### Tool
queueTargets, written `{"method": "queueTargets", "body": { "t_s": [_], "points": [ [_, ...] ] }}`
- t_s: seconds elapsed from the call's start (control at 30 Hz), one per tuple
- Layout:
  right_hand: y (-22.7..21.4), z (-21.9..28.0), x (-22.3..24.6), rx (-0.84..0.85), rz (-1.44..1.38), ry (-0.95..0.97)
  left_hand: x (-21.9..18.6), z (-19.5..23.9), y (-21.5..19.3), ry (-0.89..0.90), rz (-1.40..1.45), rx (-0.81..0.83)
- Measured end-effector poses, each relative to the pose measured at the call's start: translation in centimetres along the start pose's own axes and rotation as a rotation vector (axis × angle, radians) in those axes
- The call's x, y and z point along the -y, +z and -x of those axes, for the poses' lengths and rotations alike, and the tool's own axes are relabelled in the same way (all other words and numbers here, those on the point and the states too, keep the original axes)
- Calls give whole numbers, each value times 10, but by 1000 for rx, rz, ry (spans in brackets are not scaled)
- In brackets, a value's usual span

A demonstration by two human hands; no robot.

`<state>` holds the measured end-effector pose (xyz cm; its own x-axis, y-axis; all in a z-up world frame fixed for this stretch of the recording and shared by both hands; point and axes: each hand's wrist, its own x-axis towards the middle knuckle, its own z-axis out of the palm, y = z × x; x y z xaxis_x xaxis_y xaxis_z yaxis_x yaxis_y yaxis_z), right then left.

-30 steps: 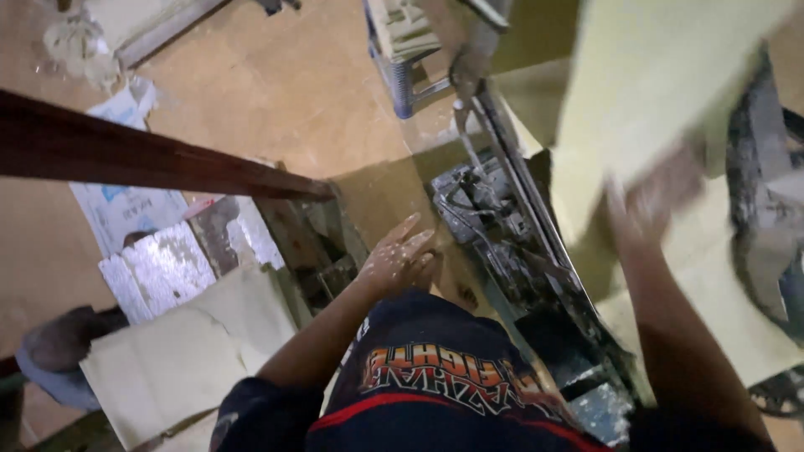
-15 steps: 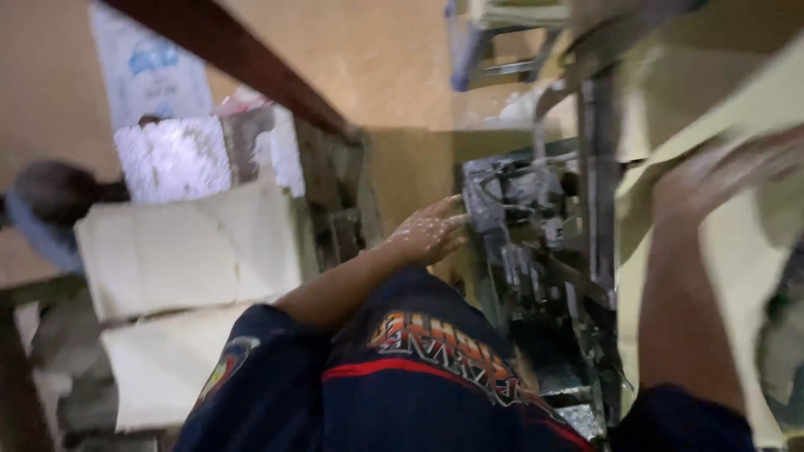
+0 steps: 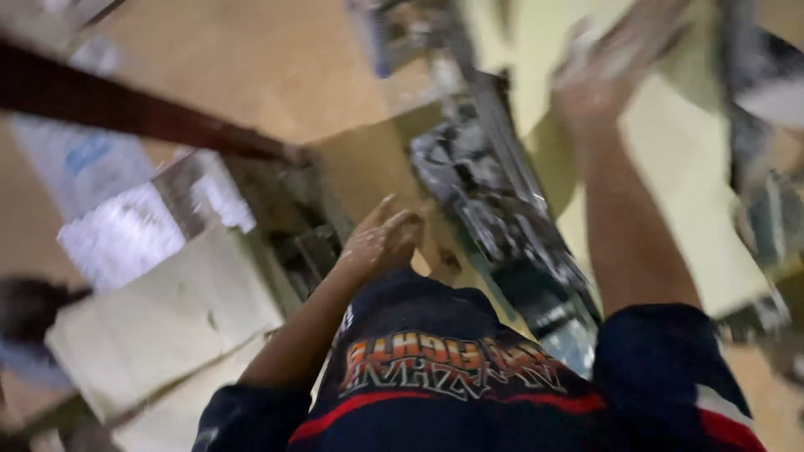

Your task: The person repeatedly feeds a large sheet of dough through a mechanical roller machine. They guide the dough with both hands, folding it over the rollers and pulling it through to flatten it, repeating this process continuously.

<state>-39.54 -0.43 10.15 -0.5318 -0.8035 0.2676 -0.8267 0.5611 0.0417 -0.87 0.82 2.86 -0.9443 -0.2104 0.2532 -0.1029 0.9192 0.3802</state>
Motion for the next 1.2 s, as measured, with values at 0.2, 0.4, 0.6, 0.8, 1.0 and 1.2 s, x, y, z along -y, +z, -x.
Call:
{"method": "queueTargets", "body": {
  "t_s": [0.2, 0.4, 0.6, 0.8, 1.0, 1.2],
  "points": [
    [23, 176, -108, 543, -200, 285, -52, -3, 2, -575, 268, 237],
    [-19, 268, -165, 462, -172, 285, -119, -60, -24, -110, 241, -112],
    [-41, 304, -179, 356, -205, 480, -169, -122, -36, 129, 255, -50],
    [-45, 320, -185, 477, -321, 793, -183, -175, -2, 253, 200, 153],
    [-36, 345, -195, 341, -594, 1033, -192, -204, 64, 271, -101, 257],
    [0, 422, -245, 198, -772, 1246, -220, -208, 87, 194, -322, 333]
  ]
}}
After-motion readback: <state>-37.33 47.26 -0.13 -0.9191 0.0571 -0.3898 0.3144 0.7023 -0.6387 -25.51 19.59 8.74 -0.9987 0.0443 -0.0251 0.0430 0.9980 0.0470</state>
